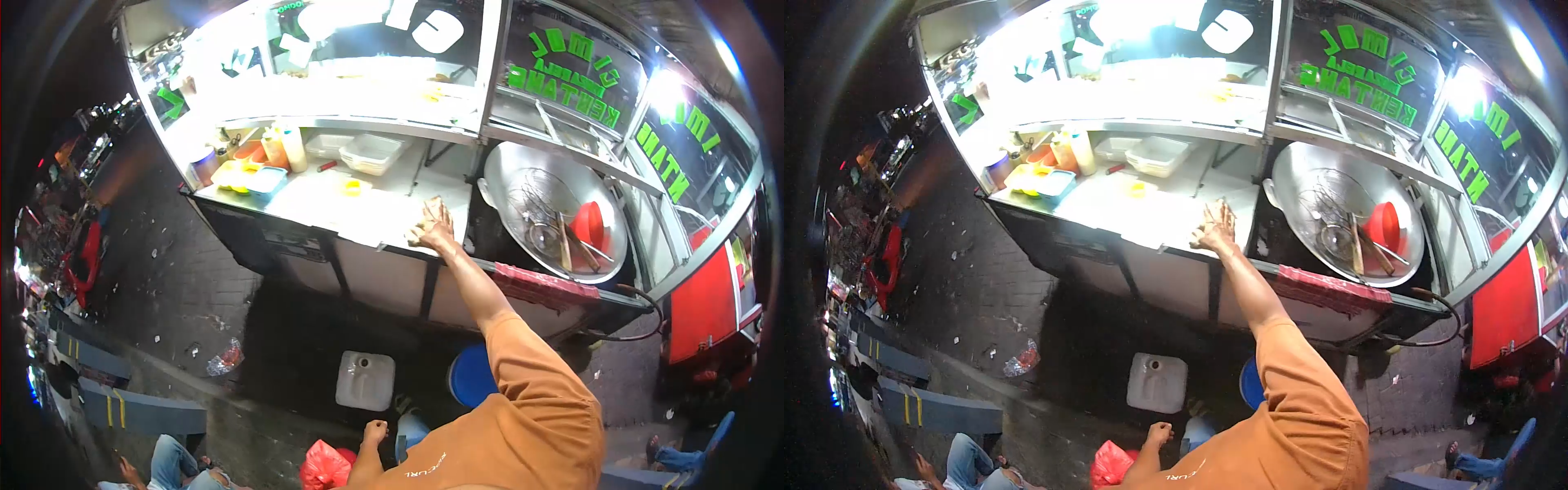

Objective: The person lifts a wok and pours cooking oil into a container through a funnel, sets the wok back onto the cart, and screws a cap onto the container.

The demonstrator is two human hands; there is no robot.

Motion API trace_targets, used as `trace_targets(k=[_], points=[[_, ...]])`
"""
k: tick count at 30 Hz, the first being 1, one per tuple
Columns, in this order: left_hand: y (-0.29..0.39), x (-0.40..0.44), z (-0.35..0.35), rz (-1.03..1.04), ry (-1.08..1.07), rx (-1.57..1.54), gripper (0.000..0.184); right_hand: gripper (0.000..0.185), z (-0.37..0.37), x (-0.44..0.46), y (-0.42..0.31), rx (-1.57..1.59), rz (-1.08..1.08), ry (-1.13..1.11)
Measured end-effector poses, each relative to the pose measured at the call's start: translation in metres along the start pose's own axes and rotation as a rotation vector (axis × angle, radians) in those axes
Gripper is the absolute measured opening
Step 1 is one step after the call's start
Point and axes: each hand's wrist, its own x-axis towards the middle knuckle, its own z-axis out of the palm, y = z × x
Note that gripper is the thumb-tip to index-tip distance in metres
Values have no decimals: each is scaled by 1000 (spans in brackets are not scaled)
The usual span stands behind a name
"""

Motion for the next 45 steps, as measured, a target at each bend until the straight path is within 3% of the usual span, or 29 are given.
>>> trace_targets(k=[1, 2, 6, 8, 9, 10, 12, 14, 16, 18, 20, 22, 24, 25, 28, 30, 32, 34, 35, 37, 38, 41, 42, 44, 45], points=[[0, 1, -17, -4, 12, -22, 22, 72, 0, 6, -10, -60, 68, -137], [1, 1, -33, 18, 39, -117, 22, 64, 45, 24, 13, 59, -14, -226], [19, 6, -81, 67, 134, -334, 20, 32, 40, 21, 31, 30, -161, -209], [13, 15, -94, 64, 144, -309, 19, 13, 23, 22, 45, 404, -45, -191], [14, 17, -98, 39, 154, -296, 18, 5, 6, 27, 56, 57, -224, -146], [18, 14, -101, 42, 153, -283, 19, 7, 0, 52, 79, 3, -107, -323], [19, 16, -105, 40, 127, -265, 19, 22, -29, 77, 76, -238, -83, -254], [18, 17, -106, 37, 108, -235, 19, 10, -59, 90, 52, -52, -91, -165], [17, 14, -101, 28, 62, -189, 20, 12, -72, 104, 21, 151, -152, -93], [24, 6, -103, 17, 10, -123, 20, 21, -55, 119, 7, 151, -226, -18], [42, -5, -103, -31, 19, -116, 24, 32, -22, 144, 1, 271, -172, -92], [45, 3, -100, -26, 38, -166, 26, 31, 7, 148, 1, 213, -259, -7], [54, 2, -93, -7, 102, -195, 27, 29, 40, 144, -1, 175, -105, -79], [60, 1, -96, 5, 134, -192, 27, 26, 55, 156, 14, 168, -92, -396], [69, 2, -89, -52, 50, -209, 25, 19, 48, 146, 39, 297, -21, -320], [68, 24, -79, -94, -4, -122, 26, 21, 62, 147, 69, 265, 9, -250], [78, 40, -78, -87, -6, -80, 26, 33, 39, 128, 71, -96, 34, -240], [101, 57, -71, -42, 23, -87, 27, 52, 15, 90, 80, -59, -194, -192], [117, 59, -68, -11, 39, -99, 28, 51, 22, 75, 90, -37, -257, 31], [119, 90, -61, 180, 14, -233, 27, 43, 13, 41, 111, 201, -450, 190], [127, 90, -58, 309, 67, -160, 24, 36, -13, 25, 114, 417, -568, 111], [151, 88, -50, 279, 53, -254, 21, 29, -78, 24, 64, 70, -34, -244], [156, 84, -49, 274, 61, -270, 22, 29, -76, 26, 57, 57, -139, -42], [151, 86, -46, 257, 102, -271, 21, 25, -70, 47, 35, 34, -33, -277], [143, 81, -45, 230, 83, -242, 21, 25, -57, 58, 35, 28, -180, -348]])
